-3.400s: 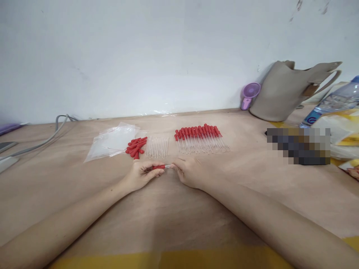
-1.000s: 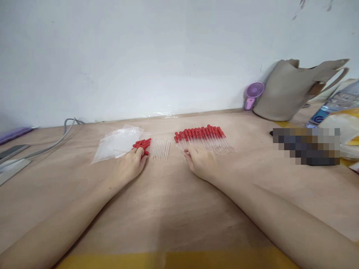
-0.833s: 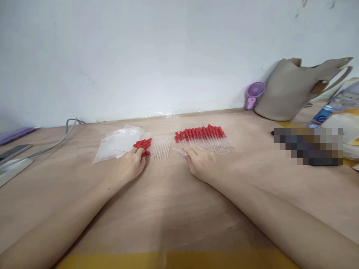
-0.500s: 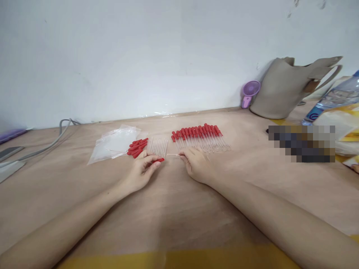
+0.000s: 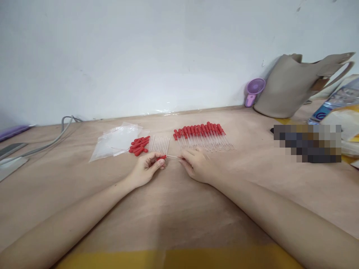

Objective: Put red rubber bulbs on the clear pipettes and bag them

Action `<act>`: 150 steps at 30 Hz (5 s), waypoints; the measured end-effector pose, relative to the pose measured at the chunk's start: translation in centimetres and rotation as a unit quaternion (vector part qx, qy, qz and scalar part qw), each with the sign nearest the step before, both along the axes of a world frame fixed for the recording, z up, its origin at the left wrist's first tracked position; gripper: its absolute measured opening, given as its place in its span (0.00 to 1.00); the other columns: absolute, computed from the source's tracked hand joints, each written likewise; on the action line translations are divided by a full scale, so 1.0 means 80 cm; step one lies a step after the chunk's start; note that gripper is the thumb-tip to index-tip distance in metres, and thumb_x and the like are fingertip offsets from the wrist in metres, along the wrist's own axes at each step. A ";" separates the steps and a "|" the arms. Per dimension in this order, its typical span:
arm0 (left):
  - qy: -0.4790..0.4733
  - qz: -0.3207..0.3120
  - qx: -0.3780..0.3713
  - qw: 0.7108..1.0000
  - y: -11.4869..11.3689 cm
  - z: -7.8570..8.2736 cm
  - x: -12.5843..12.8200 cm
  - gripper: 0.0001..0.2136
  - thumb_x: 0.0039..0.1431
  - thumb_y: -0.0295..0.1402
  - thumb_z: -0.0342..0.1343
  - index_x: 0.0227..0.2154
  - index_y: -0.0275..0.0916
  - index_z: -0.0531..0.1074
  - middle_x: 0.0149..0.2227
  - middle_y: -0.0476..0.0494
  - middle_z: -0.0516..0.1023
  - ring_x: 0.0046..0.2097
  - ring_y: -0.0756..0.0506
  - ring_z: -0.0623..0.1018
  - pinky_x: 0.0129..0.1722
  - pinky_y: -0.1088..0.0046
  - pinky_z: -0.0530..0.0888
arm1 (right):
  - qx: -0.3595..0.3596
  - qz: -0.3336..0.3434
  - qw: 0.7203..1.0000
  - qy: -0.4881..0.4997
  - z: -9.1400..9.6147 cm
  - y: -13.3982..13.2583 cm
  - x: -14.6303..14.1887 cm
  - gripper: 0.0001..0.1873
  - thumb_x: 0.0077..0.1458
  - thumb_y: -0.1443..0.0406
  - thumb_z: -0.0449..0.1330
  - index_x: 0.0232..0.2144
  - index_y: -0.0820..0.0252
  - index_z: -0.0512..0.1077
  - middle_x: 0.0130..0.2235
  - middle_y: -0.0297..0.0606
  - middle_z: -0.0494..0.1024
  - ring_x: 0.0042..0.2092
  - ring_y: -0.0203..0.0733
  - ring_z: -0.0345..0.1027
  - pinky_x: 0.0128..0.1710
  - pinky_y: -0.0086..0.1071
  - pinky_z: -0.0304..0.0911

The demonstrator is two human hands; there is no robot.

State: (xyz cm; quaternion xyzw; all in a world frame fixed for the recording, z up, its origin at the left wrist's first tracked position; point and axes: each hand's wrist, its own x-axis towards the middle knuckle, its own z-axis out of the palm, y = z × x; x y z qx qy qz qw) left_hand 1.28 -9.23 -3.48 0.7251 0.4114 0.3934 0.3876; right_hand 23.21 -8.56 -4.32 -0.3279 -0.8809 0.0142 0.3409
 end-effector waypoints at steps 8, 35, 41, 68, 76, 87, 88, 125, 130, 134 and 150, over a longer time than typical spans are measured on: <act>-0.045 0.002 -0.033 0.998 -0.002 0.004 0.003 0.12 0.52 0.38 0.56 0.32 0.32 0.70 0.24 0.49 0.71 0.25 0.53 0.72 0.25 0.77 0.71 | -0.055 0.052 0.996 0.039 0.015 -0.009 -0.006 0.09 0.59 0.66 0.49 0.33 0.60 0.69 0.28 0.36 0.71 0.31 0.36 0.61 0.33 0.30 0.55; 0.088 0.027 0.094 0.991 -0.004 0.002 -0.002 0.12 0.51 0.37 0.58 0.35 0.33 0.75 0.26 0.44 0.77 0.24 0.51 0.74 0.25 0.77 0.73 | 0.048 0.011 0.998 -0.039 0.013 -0.001 0.001 0.10 0.59 0.67 0.48 0.34 0.61 0.69 0.31 0.37 0.75 0.33 0.37 0.65 0.34 0.32 0.47; 0.065 0.024 0.088 0.994 -0.007 0.001 0.000 0.12 0.51 0.37 0.58 0.33 0.33 0.75 0.25 0.44 0.77 0.24 0.51 0.75 0.25 0.76 0.73 | 0.047 -0.003 0.999 -0.014 0.007 -0.004 -0.006 0.11 0.59 0.66 0.47 0.32 0.60 0.69 0.29 0.36 0.74 0.29 0.35 0.62 0.33 0.33 0.47; 0.109 0.005 0.151 0.982 -0.001 0.005 -0.001 0.10 0.52 0.37 0.57 0.33 0.35 0.75 0.26 0.44 0.79 0.25 0.50 0.76 0.27 0.75 0.73 | -0.046 -0.027 0.994 -0.099 0.031 -0.010 -0.025 0.15 0.59 0.66 0.47 0.25 0.61 0.69 0.24 0.35 0.73 0.26 0.35 0.60 0.34 0.33 0.46; 0.120 0.016 0.224 0.967 -0.011 0.007 -0.001 0.07 0.52 0.34 0.57 0.33 0.37 0.76 0.31 0.44 0.80 0.30 0.48 0.78 0.31 0.74 0.74 | -0.129 -0.015 0.990 -0.057 0.033 -0.017 -0.029 0.13 0.57 0.68 0.48 0.24 0.60 0.68 0.24 0.33 0.72 0.28 0.35 0.61 0.34 0.30 0.50; 0.114 0.018 0.190 0.975 -0.003 0.006 -0.001 0.09 0.52 0.36 0.58 0.33 0.36 0.75 0.31 0.42 0.80 0.30 0.48 0.77 0.30 0.73 0.74 | -0.171 -0.012 0.983 -0.071 0.043 -0.011 -0.029 0.14 0.58 0.66 0.48 0.24 0.61 0.69 0.24 0.34 0.72 0.26 0.33 0.60 0.26 0.27 0.49; 0.117 0.019 0.180 0.976 -0.001 0.006 -0.001 0.10 0.51 0.36 0.58 0.34 0.36 0.75 0.32 0.42 0.79 0.30 0.48 0.77 0.30 0.73 0.74 | -0.168 -0.015 0.982 -0.084 0.047 -0.010 -0.027 0.14 0.57 0.65 0.49 0.23 0.61 0.68 0.24 0.35 0.72 0.25 0.33 0.59 0.26 0.28 0.48; 0.183 0.050 0.206 0.960 0.000 0.005 -0.003 0.05 0.52 0.32 0.56 0.30 0.37 0.70 0.25 0.51 0.64 0.24 0.54 0.66 0.24 0.78 0.68 | -0.182 -0.354 0.912 -0.103 0.053 0.068 -0.067 0.21 0.53 0.52 0.49 0.34 0.60 0.74 0.36 0.46 0.76 0.39 0.49 0.70 0.35 0.38 0.62; 0.224 0.182 0.296 0.911 0.010 0.005 -0.017 0.05 0.53 0.34 0.55 0.27 0.37 0.69 0.24 0.49 0.64 0.30 0.49 0.67 0.33 0.71 0.66 | -0.220 -0.315 0.915 -0.125 0.059 0.064 -0.098 0.15 0.50 0.58 0.54 0.34 0.61 0.74 0.37 0.46 0.76 0.40 0.48 0.70 0.35 0.35 0.62; 0.326 0.264 0.340 0.842 0.018 0.011 -0.046 0.06 0.53 0.35 0.53 0.28 0.38 0.70 0.28 0.45 0.68 0.35 0.44 0.68 0.37 0.67 0.64 | -0.266 -0.315 0.902 -0.129 0.063 0.070 -0.110 0.14 0.48 0.64 0.54 0.37 0.63 0.74 0.39 0.50 0.76 0.41 0.49 0.70 0.35 0.35 0.63; 0.410 0.177 0.320 0.835 0.047 0.004 -0.082 0.10 0.58 0.29 0.47 0.38 0.39 0.72 0.35 0.42 0.64 0.38 0.44 0.68 0.37 0.68 0.69 | -0.341 -0.305 0.880 -0.126 0.068 0.086 -0.116 0.20 0.47 0.61 0.55 0.42 0.63 0.71 0.44 0.49 0.74 0.44 0.52 0.69 0.37 0.38 0.63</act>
